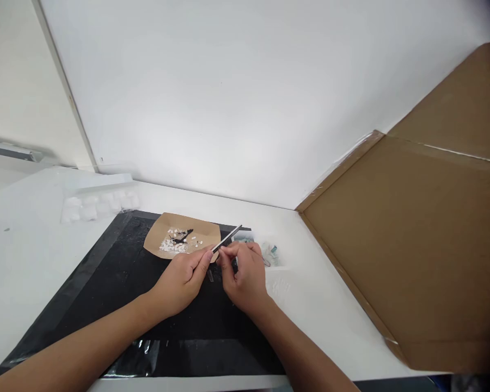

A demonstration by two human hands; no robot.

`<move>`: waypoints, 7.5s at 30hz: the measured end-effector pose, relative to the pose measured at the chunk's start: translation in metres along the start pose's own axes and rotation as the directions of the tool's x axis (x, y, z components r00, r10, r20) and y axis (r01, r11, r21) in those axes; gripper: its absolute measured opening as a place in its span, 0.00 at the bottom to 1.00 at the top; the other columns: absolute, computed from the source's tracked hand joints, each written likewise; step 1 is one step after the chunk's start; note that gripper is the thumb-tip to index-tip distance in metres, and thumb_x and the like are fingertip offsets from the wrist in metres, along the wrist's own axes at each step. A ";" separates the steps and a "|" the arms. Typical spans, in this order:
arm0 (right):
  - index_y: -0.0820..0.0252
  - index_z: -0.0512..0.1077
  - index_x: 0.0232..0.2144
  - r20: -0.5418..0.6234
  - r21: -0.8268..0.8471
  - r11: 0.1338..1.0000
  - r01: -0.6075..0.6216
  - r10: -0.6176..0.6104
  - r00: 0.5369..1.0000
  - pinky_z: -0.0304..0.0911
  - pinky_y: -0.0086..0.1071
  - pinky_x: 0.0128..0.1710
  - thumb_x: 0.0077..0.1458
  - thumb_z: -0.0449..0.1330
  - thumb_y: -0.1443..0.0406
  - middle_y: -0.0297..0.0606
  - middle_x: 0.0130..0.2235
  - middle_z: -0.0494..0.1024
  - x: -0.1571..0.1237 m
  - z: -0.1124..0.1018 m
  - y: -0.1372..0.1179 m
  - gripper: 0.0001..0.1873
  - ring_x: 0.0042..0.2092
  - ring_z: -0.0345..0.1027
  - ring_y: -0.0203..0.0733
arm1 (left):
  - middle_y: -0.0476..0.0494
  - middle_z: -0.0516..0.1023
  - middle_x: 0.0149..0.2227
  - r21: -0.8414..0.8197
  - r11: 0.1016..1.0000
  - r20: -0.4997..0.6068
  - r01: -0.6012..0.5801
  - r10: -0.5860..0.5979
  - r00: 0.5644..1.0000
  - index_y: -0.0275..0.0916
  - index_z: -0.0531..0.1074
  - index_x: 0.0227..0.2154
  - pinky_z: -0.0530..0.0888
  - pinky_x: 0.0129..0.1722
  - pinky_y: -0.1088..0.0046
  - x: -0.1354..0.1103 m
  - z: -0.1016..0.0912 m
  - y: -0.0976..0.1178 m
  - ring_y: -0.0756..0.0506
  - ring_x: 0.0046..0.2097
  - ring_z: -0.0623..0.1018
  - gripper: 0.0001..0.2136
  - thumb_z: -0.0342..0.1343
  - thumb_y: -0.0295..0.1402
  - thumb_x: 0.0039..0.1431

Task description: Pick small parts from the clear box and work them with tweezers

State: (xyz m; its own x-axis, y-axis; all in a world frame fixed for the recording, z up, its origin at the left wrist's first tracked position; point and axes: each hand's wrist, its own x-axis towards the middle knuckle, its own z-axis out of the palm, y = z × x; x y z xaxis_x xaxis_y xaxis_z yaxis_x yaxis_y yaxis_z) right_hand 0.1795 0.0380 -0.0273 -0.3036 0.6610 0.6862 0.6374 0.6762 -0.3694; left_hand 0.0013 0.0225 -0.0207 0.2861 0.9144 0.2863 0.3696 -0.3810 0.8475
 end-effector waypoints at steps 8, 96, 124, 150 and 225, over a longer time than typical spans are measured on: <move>0.55 0.65 0.37 0.001 -0.003 1.000 0.018 -0.018 1.000 0.57 0.41 0.43 0.68 0.55 0.67 0.32 0.30 0.79 0.000 0.001 0.001 0.04 0.31 0.72 0.40 | 0.54 0.64 0.20 -0.008 1.000 0.003 0.012 -0.012 1.000 0.42 0.66 0.27 0.66 0.30 0.72 0.000 0.000 0.001 0.48 0.23 0.66 0.19 0.42 0.42 0.75; 0.55 0.68 0.39 0.026 0.078 0.992 0.102 -0.104 0.994 0.59 0.39 0.46 0.69 0.55 0.65 0.32 0.32 0.82 -0.005 0.005 0.007 0.03 0.32 0.75 0.38 | 0.58 0.58 0.17 -0.546 0.792 0.071 0.273 -0.282 0.957 0.41 0.63 0.24 0.68 0.13 0.77 -0.001 0.013 -0.011 0.54 0.14 0.60 0.24 0.54 0.56 0.65; 0.54 0.66 0.35 0.174 0.974 -0.115 -0.195 0.933 0.315 0.75 0.36 0.42 0.69 0.46 0.57 0.43 0.45 0.85 0.014 -0.042 0.083 0.14 0.51 0.80 0.44 | 0.60 0.53 0.20 -0.889 0.454 -0.291 -0.053 -0.472 0.832 0.38 0.74 0.44 0.61 0.16 0.81 0.019 -0.022 -0.007 0.55 0.17 0.52 0.09 0.56 0.37 0.66; 0.60 0.73 0.53 0.223 0.972 -0.226 -0.069 0.778 0.588 0.66 0.44 0.64 0.62 0.47 0.46 0.49 0.61 0.75 0.014 -0.051 0.046 0.31 0.65 0.66 0.49 | 0.60 0.51 0.20 -0.918 0.394 -0.165 0.028 -0.445 0.880 0.36 0.75 0.52 0.61 0.16 0.81 0.017 -0.023 -0.012 0.55 0.18 0.51 0.15 0.56 0.38 0.68; 0.53 0.66 0.30 0.374 0.638 0.581 -0.506 0.340 0.863 0.51 0.28 0.20 0.64 0.63 0.52 0.22 0.15 0.67 -0.010 -0.026 0.018 0.17 0.16 0.55 0.32 | 0.61 0.56 0.20 -0.787 0.550 0.100 0.278 -0.331 0.938 0.41 0.68 0.43 0.61 0.15 0.81 0.009 0.002 -0.009 0.54 0.18 0.52 0.15 0.57 0.48 0.66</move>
State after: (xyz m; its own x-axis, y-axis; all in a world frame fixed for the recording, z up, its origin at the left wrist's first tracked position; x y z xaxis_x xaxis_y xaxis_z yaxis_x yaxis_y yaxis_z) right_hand 0.2126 0.0350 -0.0251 -0.3106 0.9218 0.2320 0.0717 0.2661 -0.9613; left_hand 0.0023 0.0340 -0.0270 0.2340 0.9706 -0.0566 -0.4132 0.1520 0.8979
